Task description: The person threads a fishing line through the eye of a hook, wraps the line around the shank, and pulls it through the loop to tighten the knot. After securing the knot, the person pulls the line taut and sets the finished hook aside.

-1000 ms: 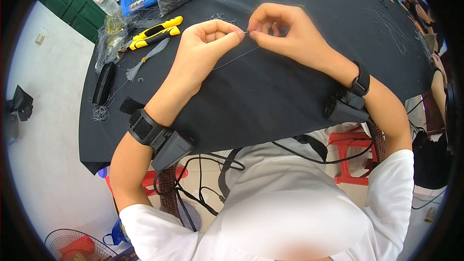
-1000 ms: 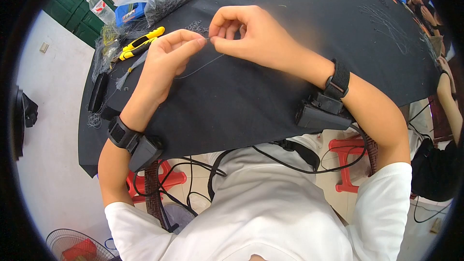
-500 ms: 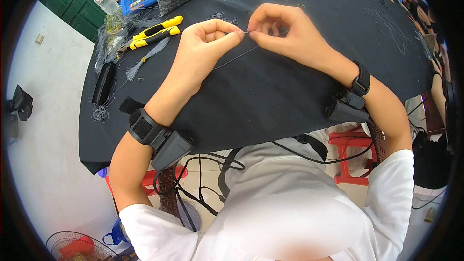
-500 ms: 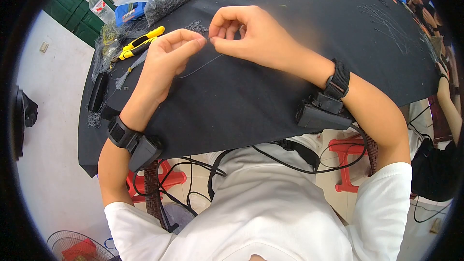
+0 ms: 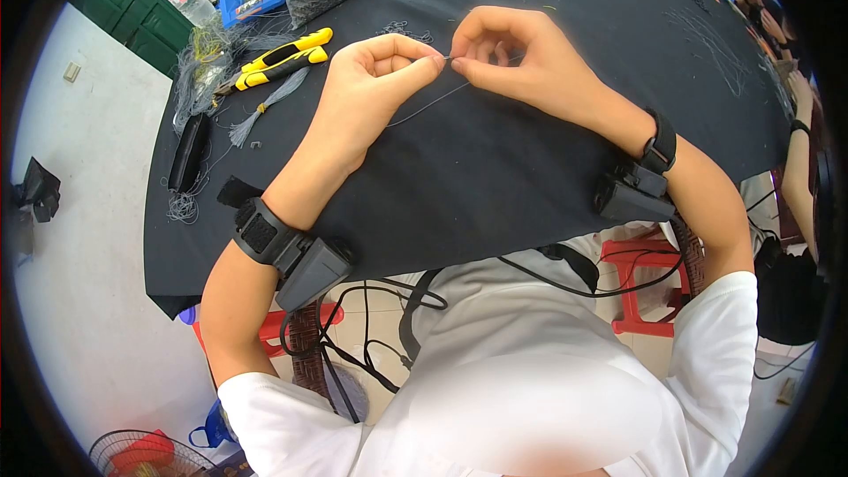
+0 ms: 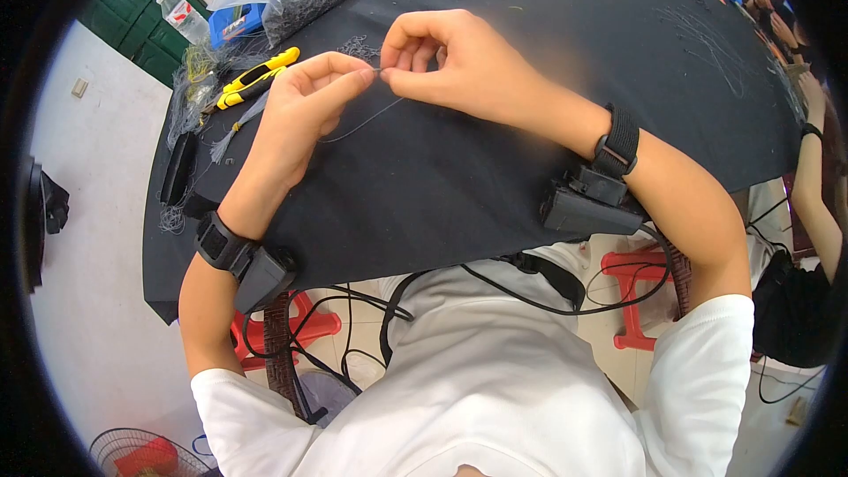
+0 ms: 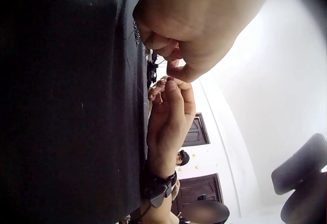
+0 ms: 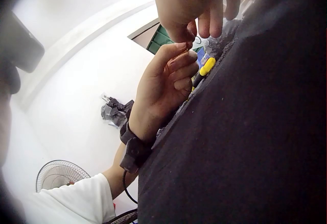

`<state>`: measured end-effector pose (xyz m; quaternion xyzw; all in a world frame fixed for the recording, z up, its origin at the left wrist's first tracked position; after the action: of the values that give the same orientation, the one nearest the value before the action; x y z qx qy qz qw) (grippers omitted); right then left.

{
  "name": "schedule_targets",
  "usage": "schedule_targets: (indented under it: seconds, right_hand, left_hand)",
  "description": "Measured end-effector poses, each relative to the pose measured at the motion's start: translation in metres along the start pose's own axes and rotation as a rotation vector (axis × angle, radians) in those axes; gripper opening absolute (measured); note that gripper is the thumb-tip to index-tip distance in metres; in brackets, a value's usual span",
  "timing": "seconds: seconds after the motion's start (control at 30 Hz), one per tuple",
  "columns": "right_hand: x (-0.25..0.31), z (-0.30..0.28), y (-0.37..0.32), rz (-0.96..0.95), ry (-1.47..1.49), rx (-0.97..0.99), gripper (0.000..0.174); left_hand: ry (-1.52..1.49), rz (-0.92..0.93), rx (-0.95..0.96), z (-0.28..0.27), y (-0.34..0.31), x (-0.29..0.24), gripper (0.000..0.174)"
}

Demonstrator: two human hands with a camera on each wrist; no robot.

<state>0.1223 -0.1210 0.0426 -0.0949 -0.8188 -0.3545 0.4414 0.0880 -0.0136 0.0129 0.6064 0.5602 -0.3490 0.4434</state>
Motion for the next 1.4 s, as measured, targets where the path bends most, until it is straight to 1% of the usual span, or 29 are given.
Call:
schedule_targets:
  seconds: [0.53,0.93,1.4]
  right_hand:
    - [0.0016,0.0015,0.0005,-0.011,-0.028,0.021,0.005]
    - [0.0037,0.0003,0.0011,-0.033,-0.09,0.03,0.003]
    - [0.0033,-0.0005,0.0009,-0.032,-0.109,0.015,0.004]
  left_hand:
    - [0.025,-0.019,0.028,0.0034,-0.0001,0.0001,0.016]
    - [-0.012,-0.065,0.056,0.0064,0.0004,0.0021,0.021]
    - [0.017,-0.053,0.026,0.0034,0.0013,0.0046,0.016]
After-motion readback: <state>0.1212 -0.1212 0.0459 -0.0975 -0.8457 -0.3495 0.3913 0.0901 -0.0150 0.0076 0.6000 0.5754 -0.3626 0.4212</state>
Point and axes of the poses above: each hand's wrist, its own y-axis towards the middle knuckle, its own z-axis out of the palm, x = y × z, the point moved 10 cm from there along y, towards the middle knuckle, and after that the axes turned 12 degrees about y, right-handed, at the moved point
